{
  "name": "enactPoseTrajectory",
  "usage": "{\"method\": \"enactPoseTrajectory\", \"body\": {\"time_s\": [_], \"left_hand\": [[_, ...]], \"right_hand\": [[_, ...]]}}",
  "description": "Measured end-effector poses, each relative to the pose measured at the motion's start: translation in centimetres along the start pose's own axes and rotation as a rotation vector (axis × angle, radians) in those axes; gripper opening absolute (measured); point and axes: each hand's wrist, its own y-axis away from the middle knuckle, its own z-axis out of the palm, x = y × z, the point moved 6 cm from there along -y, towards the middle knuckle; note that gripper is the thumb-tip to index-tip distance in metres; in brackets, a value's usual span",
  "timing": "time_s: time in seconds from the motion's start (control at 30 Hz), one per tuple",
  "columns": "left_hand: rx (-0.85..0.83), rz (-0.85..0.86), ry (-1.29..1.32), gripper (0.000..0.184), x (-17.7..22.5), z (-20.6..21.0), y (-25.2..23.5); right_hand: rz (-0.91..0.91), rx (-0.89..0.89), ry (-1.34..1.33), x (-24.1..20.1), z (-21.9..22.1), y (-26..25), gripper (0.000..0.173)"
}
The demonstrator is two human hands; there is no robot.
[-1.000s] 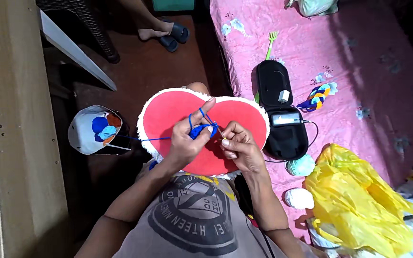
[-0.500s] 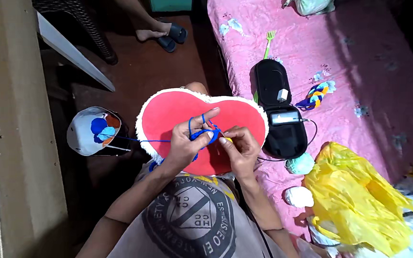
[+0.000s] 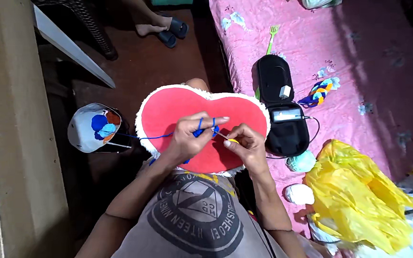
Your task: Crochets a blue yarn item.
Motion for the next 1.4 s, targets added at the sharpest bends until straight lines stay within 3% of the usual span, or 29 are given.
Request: {"method": "enactPoseTrajectory", "body": {"time_s": [0.1, 0.2, 0.43, 0.6, 0.7, 0.77, 0.8, 0.87, 0.93, 0.97, 1.03, 1.07, 1.13, 1.2, 1.27, 1.3, 1.4], "left_hand": [[-0.033, 0.181, -0.205, 0.025, 0.0, 1.6, 0.8], [-0.043, 0.182, -0.195, 0.022, -0.2, 2.0, 1.2], [-0.044, -0.169, 0.103, 0.023, -0.4, -2.0, 0.8], [-0.027, -0.348, 0.006, 0.033, -1.3, -5.1, 0.7], [-0.111, -0.392, 0.518, 0.049, -1.7, -5.1, 0.8], [-0.130, -0.368, 0.811, 0.047, -1.4, -4.4, 0.7], [-0.122, -0.356, 0.823, 0.043, -1.3, -4.2, 0.6], [-0.103, -0.336, 0.527, 0.047, -1.0, -3.8, 0.4], [-0.050, -0.341, -0.050, 0.065, -0.9, -3.9, 0.2], [-0.013, -0.325, -0.326, 0.060, -1.0, -4.1, 0.3], [0.041, -0.283, -0.587, 0.019, -1.1, -4.7, 0.7], [0.029, -0.284, -0.590, 0.024, -1.3, -5.1, 0.7], [-0.005, -0.310, -0.212, 0.036, -1.8, -5.6, 0.5], [-0.022, -0.305, 0.292, 0.033, -1.6, -5.5, 0.3], [-0.044, -0.299, 0.498, 0.028, -1.0, -4.9, 0.2], [-0.057, -0.311, 0.508, 0.038, -0.7, -4.4, 0.2], [-0.110, -0.412, 0.383, 0.093, -0.4, -2.0, 0.4]], "right_hand": [[-0.008, 0.086, 0.137, -0.8, 0.7, -0.4, 0.011], [0.013, 0.138, 0.069, -1.2, 1.3, -1.0, 0.024], [0.040, 0.232, -0.252, 0.0, 0.7, -1.8, 0.027], [0.059, 0.230, -0.269, 0.1, 0.9, -1.8, 0.028], [0.068, 0.225, -0.273, 0.0, 1.1, -1.7, 0.029], [0.065, 0.225, -0.267, 0.1, 1.1, -1.7, 0.029], [0.058, 0.219, -0.257, 0.1, 1.2, -1.7, 0.029], [0.045, 0.202, -0.237, 0.1, 1.5, -1.5, 0.029], [0.036, 0.192, -0.245, -0.2, 1.6, -1.4, 0.029], [0.028, 0.192, -0.256, -0.3, 1.6, -1.3, 0.029], [0.006, 0.192, -0.270, -0.6, 1.4, -1.2, 0.029], [-0.002, 0.193, -0.271, -0.7, 1.3, -1.2, 0.029], [-0.001, 0.182, -0.265, -0.6, 1.1, -1.1, 0.028], [0.008, 0.158, -0.266, -0.5, 1.3, -1.1, 0.029], [0.011, 0.141, -0.266, -0.3, 1.6, -1.0, 0.030], [0.008, 0.139, -0.264, -0.3, 1.8, -1.0, 0.030], [-0.005, 0.153, -0.242, -0.4, 2.1, -1.2, 0.031]]}}
